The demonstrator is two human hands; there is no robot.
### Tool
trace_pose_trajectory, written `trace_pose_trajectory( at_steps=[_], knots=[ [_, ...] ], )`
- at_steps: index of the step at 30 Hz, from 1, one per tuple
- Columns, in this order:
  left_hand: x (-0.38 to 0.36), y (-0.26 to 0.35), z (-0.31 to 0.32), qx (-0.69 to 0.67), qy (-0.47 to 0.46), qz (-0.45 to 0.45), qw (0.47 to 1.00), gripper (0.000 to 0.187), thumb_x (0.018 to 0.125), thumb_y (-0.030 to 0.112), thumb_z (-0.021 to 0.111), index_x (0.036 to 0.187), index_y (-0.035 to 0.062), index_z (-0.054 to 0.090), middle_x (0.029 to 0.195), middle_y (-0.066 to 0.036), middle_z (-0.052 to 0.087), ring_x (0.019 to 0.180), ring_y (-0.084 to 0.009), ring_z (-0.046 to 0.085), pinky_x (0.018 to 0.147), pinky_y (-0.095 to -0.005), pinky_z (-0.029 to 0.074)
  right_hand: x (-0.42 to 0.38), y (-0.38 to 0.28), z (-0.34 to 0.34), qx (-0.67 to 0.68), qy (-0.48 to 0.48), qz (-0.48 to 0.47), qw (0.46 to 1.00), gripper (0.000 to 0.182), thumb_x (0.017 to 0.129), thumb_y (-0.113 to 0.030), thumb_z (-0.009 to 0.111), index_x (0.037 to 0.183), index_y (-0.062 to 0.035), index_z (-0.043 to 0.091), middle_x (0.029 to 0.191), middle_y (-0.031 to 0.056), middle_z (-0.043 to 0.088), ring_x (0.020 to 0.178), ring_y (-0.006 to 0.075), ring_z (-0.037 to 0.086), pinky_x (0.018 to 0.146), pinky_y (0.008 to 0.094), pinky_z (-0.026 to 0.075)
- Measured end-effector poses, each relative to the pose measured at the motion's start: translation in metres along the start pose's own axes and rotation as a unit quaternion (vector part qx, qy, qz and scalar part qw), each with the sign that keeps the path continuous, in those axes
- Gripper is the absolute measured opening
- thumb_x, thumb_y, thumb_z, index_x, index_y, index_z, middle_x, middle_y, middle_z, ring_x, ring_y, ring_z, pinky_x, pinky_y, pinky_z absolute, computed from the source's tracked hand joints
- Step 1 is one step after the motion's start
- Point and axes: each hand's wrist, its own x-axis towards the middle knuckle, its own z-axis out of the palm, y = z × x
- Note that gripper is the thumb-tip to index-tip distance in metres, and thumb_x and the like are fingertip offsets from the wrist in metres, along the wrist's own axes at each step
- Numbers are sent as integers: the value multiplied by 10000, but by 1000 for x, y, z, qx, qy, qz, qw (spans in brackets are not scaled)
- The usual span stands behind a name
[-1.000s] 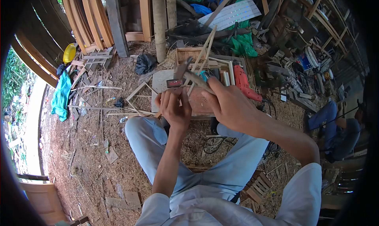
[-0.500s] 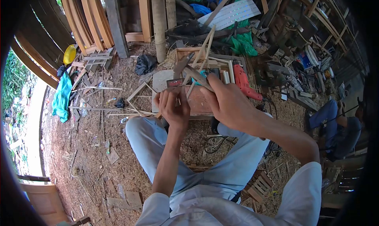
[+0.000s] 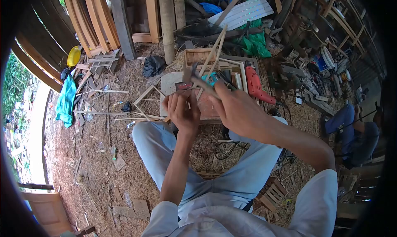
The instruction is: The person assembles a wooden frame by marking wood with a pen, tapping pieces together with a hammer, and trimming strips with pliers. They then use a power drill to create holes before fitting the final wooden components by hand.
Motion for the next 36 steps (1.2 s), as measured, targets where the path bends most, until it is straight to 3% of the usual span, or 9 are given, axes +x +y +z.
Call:
trace_pose_trajectory(
  at_steps=[9,13,15,19,21,28,30,33,36],
  knots=[
    [-1,-6,0,7,22,41,999,146,726,-22,675,823,50,593,766,-64,571,723,-237,546,787,-359,359,1,8,7,-39,-35,2,999,240,960,-194,487,1044,28,450,739,249,617,708,450,631,610,534,495],
    [-3,-4,3,-5,12,10,1000,159,716,-40,664,824,45,585,742,-60,546,697,-238,535,770,-355,359,1,5,5,1,-7,31,999,225,961,-193,483,1016,24,456,726,247,611,687,448,623,615,524,498],
    [-2,-3,1,-1,27,34,999,153,722,-34,669,821,49,586,718,-55,533,677,-231,527,762,-348,361,0,13,15,-61,17,-39,997,224,963,-193,479,985,28,450,626,237,585,607,446,605,559,502,492],
    [-7,-5,1,21,0,-14,1000,168,735,14,735,860,35,624,820,-84,619,753,-266,566,765,-342,385,3,7,-2,-12,-14,-21,1000,231,964,-183,475,979,46,448,638,255,587,632,453,606,573,514,479],
    [-9,-6,0,29,-5,-19,999,193,735,16,743,887,36,626,829,-87,627,759,-262,579,746,-353,414,2,4,-7,17,17,11,1000,227,975,-209,480,979,12,432,654,270,552,658,481,558,572,555,376],
    [-8,-5,-4,-43,-13,-80,996,360,736,-1,753,1046,33,574,882,-84,661,787,-217,664,676,-345,528,-2,5,-8,-3,-6,15,1000,215,974,-210,486,975,-2,433,658,262,554,667,480,555,563,547,371],
    [-10,-8,-3,-48,-8,-74,996,360,737,3,753,1045,32,569,880,-87,661,784,-224,668,675,-343,528,-4,5,-7,-29,-17,2,999,268,982,-201,450,1042,59,432,635,270,579,650,470,594,602,545,456],
    [-11,-5,-4,-51,-13,-88,995,347,739,12,755,1028,26,563,862,-92,661,774,-220,668,678,-333,523,-4,7,-3,-10,-3,26,1000,222,972,-208,491,986,6,435,666,262,567,670,478,560,564,540,383],
    [-7,-3,-6,-52,-25,-110,992,334,748,16,749,1023,19,558,913,-113,666,737,-224,639,681,-331,511,0,15,-1,-14,-18,24,999,227,971,-206,492,1003,12,437,659,264,567,662,480,562,561,539,386]
  ],
)
